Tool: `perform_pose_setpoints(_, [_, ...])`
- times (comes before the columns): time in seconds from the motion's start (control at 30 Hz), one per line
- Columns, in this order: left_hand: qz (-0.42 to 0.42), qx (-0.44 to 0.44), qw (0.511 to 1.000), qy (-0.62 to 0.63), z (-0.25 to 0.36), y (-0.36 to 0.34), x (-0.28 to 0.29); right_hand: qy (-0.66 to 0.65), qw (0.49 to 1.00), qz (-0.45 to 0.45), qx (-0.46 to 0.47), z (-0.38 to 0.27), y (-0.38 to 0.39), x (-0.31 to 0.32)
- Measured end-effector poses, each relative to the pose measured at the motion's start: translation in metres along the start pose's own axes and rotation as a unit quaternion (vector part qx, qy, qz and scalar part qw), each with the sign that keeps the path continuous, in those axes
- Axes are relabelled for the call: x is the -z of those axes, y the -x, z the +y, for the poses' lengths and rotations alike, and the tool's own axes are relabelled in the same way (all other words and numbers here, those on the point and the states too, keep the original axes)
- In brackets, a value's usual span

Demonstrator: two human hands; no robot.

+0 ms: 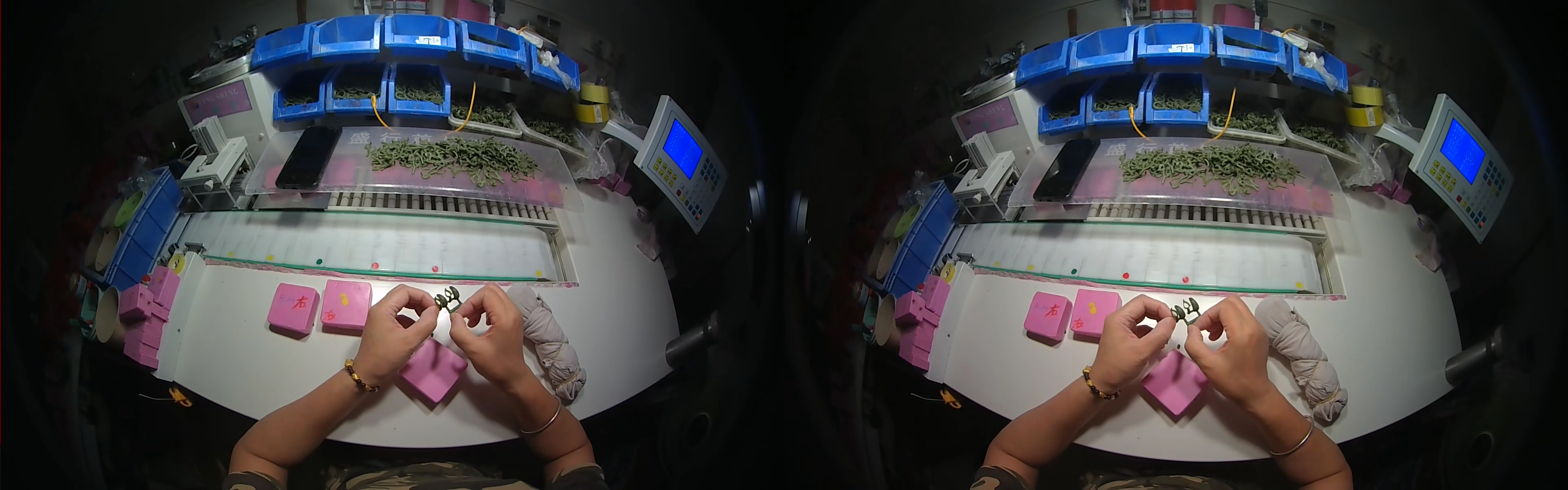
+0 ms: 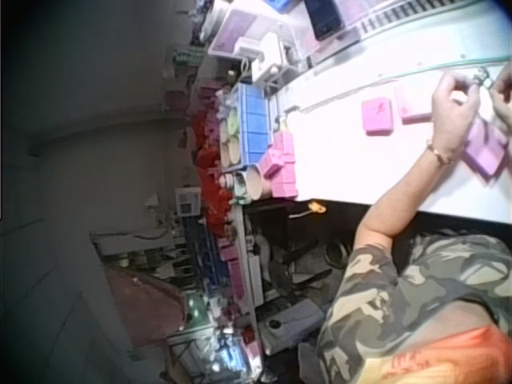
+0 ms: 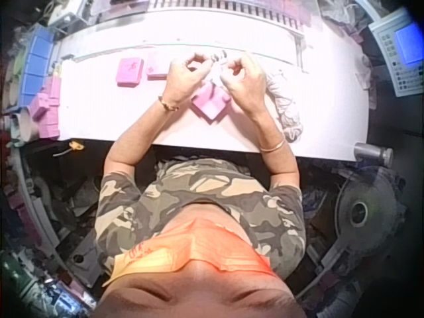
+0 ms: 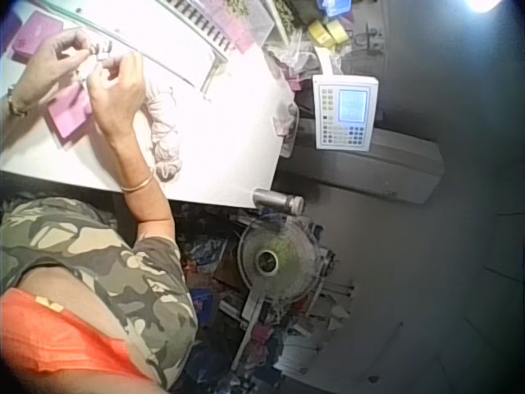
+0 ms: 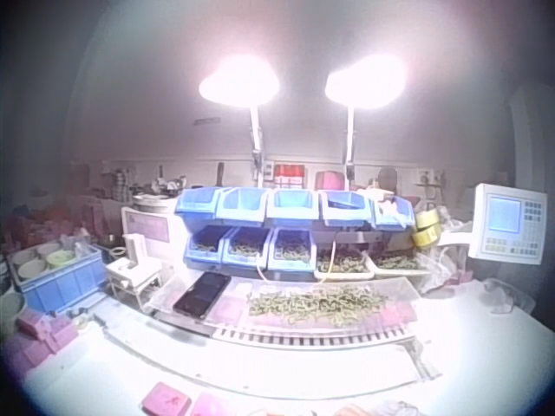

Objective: The person places botanical elements and small black components into silicone molds and presses them down with a white cloth before closing the mold cases.

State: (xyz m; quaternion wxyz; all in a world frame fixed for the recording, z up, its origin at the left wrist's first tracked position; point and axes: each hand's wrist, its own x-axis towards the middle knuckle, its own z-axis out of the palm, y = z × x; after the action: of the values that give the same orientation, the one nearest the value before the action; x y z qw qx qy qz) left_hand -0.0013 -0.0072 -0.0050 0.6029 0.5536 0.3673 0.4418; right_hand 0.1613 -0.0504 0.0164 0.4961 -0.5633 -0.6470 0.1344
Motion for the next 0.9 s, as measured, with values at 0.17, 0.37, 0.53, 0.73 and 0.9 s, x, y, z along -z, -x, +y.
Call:
perform_pose_setpoints(0.17, [0.016, 0.019, 0.999, -0.023, -0.003, -0.001, -0.001, -0.001, 1.000, -0.002, 0.009, 0.001, 0.000, 0.000])
perform_pose_setpoints(0.37, [0.034, -0.005, 0.999, -0.034, -0.003, -0.004, -0.001, -0.070, 0.997, -0.004, -0.036, -0.001, -0.004, 0.005])
perform_pose_setpoints(0.53, [0.026, -0.005, 0.999, -0.031, -0.003, -0.009, 0.003, -0.074, 0.996, 0.000, -0.055, 0.001, -0.009, 0.012])
perform_pose_setpoints(0.73, [0.026, 0.063, 0.996, 0.058, 0.002, -0.002, 0.010, -0.039, 0.983, -0.126, -0.130, -0.002, -0.043, 0.047])
perform_pose_setpoints(0.9, [-0.029, 0.086, 0.995, 0.040, 0.007, 0.002, 0.005, 0.155, 0.946, -0.284, 0.000, 0.025, -0.140, 0.083])
